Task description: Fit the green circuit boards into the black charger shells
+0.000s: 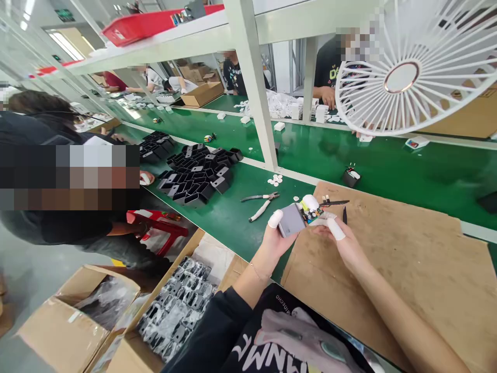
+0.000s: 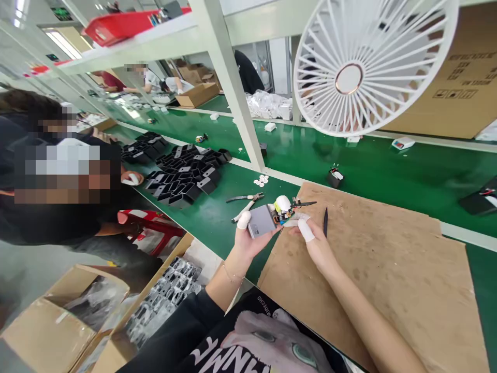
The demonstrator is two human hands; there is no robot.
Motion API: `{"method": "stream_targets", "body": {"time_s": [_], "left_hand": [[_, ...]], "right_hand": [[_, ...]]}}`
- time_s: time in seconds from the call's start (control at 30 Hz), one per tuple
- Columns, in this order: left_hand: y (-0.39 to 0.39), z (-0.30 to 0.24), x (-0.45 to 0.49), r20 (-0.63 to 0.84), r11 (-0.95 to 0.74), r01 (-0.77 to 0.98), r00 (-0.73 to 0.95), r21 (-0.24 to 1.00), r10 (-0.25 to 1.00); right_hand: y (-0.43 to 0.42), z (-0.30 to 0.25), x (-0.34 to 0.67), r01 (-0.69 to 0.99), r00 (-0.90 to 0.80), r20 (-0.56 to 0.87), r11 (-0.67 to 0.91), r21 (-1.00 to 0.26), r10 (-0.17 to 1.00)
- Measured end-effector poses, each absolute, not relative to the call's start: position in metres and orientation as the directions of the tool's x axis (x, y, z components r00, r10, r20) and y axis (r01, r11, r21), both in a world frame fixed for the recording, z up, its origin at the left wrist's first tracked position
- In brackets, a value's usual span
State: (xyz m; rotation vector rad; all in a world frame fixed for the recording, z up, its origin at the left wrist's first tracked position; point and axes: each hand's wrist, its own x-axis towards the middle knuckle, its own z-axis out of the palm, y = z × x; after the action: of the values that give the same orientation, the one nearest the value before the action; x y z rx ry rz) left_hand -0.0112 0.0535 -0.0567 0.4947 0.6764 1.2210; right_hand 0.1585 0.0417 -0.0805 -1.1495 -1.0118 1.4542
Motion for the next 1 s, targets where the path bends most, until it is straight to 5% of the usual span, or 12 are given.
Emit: {"method": "stream_targets", "body": {"time_s": [0.13, 0.2, 0.3, 0.5, 0.8, 1.0], "left_hand": [[0.047, -0.065, -0.01, 0.226, -0.228, -0.209, -0.032, 0.951, 0.974], [0.043, -0.068, -0.012, 0.429, -0.43, 0.085, 0.033, 0.899, 0.903], [0.038, -0.072, -0.017, 0.496, -0.54, 0.27, 0.216, 0.797, 0.841], [0.033, -0.082, -0.026, 0.483, -0.595, 0.25, 0.391, 0.764, 0.783], [0.02, -0.091, -0.039, 0.363, -0.369, 0.018, 0.144, 0.929, 0.92], [0.023, -0.077, -0.044, 0.222, -0.236, 0.054, 0.194, 0.97, 0.956]], "right_hand": [[0.031, -0.068, 0.131, -0.297, -0.045, -0.136, -0.143, -0.944, 0.99], [0.031, -0.063, 0.122, -0.384, -0.098, -0.142, -0.169, -0.908, 0.985], [0.037, -0.063, 0.114, -0.464, -0.104, -0.196, -0.222, -0.857, 0.975], [0.043, -0.073, 0.111, -0.592, -0.137, -0.252, -0.283, -0.754, 0.958], [0.06, -0.079, 0.123, -0.71, -0.167, -0.226, -0.276, -0.647, 0.96], [0.056, -0.072, 0.129, -0.725, -0.209, -0.208, -0.294, -0.622, 0.956]]}}
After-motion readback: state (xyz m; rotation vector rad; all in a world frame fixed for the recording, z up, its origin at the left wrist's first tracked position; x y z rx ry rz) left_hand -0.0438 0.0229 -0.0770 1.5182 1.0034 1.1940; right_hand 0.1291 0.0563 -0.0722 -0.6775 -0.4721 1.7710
